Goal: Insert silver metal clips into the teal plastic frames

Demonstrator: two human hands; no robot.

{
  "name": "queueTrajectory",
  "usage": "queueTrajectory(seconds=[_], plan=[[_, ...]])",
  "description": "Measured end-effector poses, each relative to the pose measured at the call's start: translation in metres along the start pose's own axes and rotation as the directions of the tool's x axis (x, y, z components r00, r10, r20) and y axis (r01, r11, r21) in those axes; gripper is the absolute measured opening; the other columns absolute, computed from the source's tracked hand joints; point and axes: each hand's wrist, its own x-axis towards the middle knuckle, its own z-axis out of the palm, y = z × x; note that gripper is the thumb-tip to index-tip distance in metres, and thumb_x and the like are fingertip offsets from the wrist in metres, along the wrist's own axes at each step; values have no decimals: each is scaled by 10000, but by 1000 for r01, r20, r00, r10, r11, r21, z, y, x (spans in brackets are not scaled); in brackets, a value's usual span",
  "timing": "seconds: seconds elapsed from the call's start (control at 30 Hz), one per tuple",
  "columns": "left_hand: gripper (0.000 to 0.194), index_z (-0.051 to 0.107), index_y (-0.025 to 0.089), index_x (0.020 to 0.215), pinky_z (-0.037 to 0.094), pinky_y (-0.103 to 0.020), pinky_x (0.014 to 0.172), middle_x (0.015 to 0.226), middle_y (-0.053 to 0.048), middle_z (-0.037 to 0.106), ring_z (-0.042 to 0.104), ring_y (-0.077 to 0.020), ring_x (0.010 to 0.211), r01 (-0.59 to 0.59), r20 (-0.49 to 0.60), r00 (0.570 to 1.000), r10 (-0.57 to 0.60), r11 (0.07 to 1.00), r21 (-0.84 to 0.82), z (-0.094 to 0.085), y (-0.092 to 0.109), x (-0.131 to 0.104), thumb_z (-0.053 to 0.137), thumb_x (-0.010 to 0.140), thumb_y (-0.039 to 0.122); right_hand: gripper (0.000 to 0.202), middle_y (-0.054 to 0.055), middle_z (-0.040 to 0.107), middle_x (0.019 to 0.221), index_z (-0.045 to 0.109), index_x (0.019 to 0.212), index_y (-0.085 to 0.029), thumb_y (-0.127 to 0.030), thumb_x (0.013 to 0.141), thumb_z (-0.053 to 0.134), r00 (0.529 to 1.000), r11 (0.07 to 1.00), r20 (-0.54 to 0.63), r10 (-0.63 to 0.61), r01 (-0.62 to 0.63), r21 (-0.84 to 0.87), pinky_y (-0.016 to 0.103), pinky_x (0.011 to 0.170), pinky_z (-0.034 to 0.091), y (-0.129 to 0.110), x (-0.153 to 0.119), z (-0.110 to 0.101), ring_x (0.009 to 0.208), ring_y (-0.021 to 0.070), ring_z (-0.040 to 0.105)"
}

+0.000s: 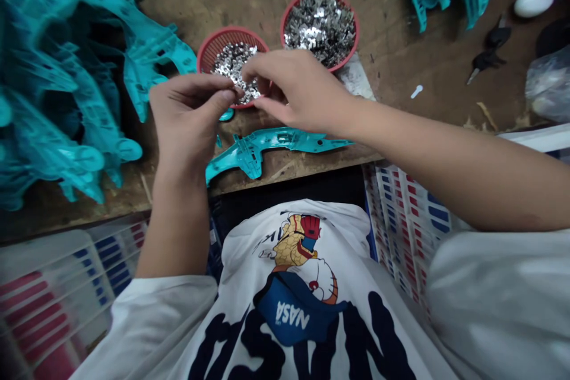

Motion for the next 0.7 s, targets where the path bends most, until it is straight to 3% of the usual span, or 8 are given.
queueTrajectory(seconds=[0.07,0.2,0.3,0.4,0.47,0.57,0.63,0.7], plan=[[258,879,313,1077,762,-481,952,1008,18,880,879,-254,984,101,21,995,-101,994,-49,8,6,-10,1024,925,463,458,104,788,1436,710,1599,-297,-429,1190,551,998,998,3,-59,59,35,395,1036,543,2,-1,-8,1267,286,733],[420,786,299,1120,749,-389,905,878,20,815,855,-217,877,276,84,960,-266,949,-151,26,5,-35,1036,868,523,420,101,783,1426,803,1447,-302,-456,1223,482,966,980,166,-197,189,64,402,1061,543,11,0,-7,1317,282,713],[438,741,299,1192,736,-369,944,889,18,801,855,-205,878,317,88,948,-305,930,-187,35,-1,-60,975,922,553,402,101,796,1355,823,1358,-257,-397,1224,470,918,955,263,-296,283,86,420,1095,533,15,2,-2,1279,276,719],[396,709,315,1371,704,-439,1081,1137,-45,852,867,-251,1089,140,-47,989,-137,988,67,38,-4,-90,806,1075,558,384,109,795,1330,810,1357,-208,-336,1211,478,890,941,310,-334,334,53,437,1097,530,13,3,0,1264,284,720],[399,698,317,1489,606,-554,1261,1430,-110,830,799,-330,1374,-48,-41,997,71,910,412,35,-7,-107,725,1131,490,390,130,798,1327,805,1360,-173,-289,1197,470,896,946,319,-309,323,8,439,1091,535,13,5,2,1251,292,726],[446,712,308,1574,475,-681,1365,1673,-153,737,649,-428,1615,-274,239,960,145,659,700,22,-16,-122,705,1135,383,382,143,822,1284,827,1301,-155,-263,1164,488,921,965,312,-234,260,-43,431,1085,548,19,8,10,1225,295,747],[424,741,323,1557,496,-681,1345,1684,-138,737,643,-422,1632,-359,388,917,95,621,696,13,-24,-124,693,1136,330,372,128,844,1250,850,1249,-175,-280,1127,514,930,971,303,-209,234,-49,428,1074,557,28,12,20,1209,288,766],[345,793,343,1462,518,-666,1329,1628,-104,783,680,-389,1599,-398,453,887,89,643,654,6,-30,-122,680,1138,306,404,118,861,1242,865,1233,-181,-307,1087,510,925,967,306,-227,252,-46,421,1049,559,37,15,30,1194,273,776]])
